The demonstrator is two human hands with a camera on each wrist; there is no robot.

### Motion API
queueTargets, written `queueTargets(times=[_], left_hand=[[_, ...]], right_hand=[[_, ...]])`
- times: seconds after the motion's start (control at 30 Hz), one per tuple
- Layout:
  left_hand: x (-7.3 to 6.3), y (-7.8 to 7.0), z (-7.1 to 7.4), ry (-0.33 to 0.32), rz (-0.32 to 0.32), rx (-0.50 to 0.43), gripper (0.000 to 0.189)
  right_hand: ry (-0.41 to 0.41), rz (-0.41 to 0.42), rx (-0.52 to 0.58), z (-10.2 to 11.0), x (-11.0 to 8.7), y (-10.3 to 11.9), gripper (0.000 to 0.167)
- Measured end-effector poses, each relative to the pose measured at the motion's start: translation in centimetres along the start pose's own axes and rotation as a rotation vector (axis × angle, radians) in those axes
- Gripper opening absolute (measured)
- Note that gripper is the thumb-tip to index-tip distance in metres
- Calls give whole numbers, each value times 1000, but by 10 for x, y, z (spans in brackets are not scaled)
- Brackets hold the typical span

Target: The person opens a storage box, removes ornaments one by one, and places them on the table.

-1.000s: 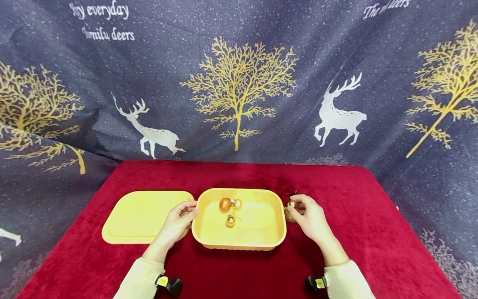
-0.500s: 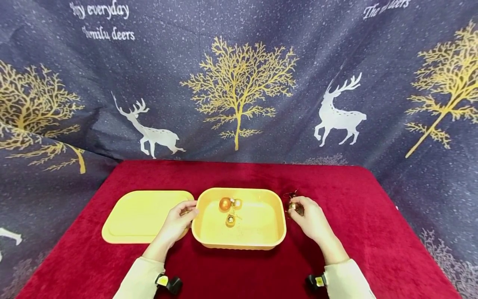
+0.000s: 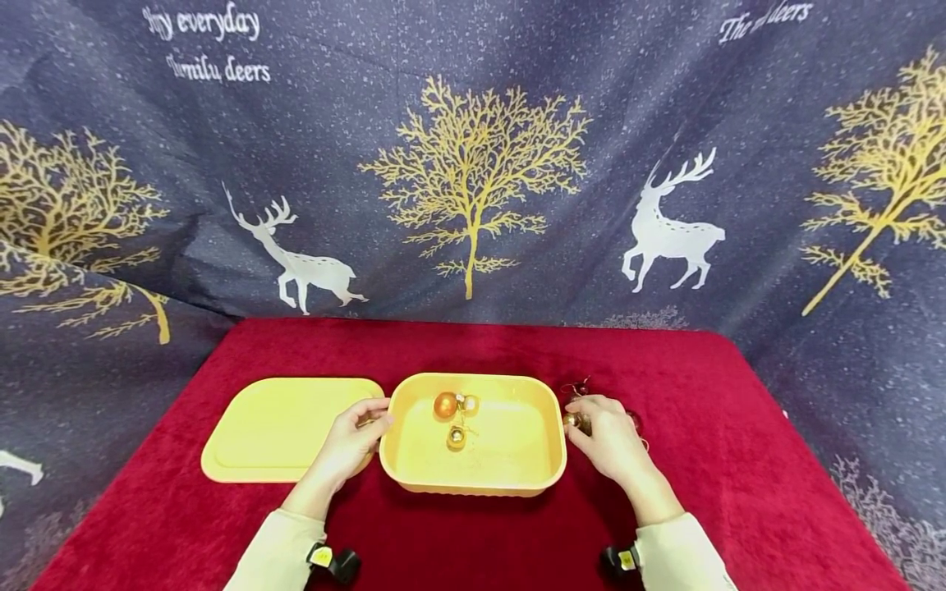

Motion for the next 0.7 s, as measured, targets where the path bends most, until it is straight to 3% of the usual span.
queueTargets(times=[0.2,0.7], left_hand=[[0,1,0,-1,8,-1,34],[-1,0,-1,4,10,-4,36]], right_hand=[[8,-11,-6,-1,-1,0,24],[-79,33,79,6,1,7,24]])
Point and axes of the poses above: each hand's wrist, its own x-axis towards the middle knuckle, its own z-axis out of the back of the hand, y = z × x, the point moved 7 cm from there along x, towards the middle knuckle, and after that the axes turned 12 degrees about y, right-handed, at the moved point
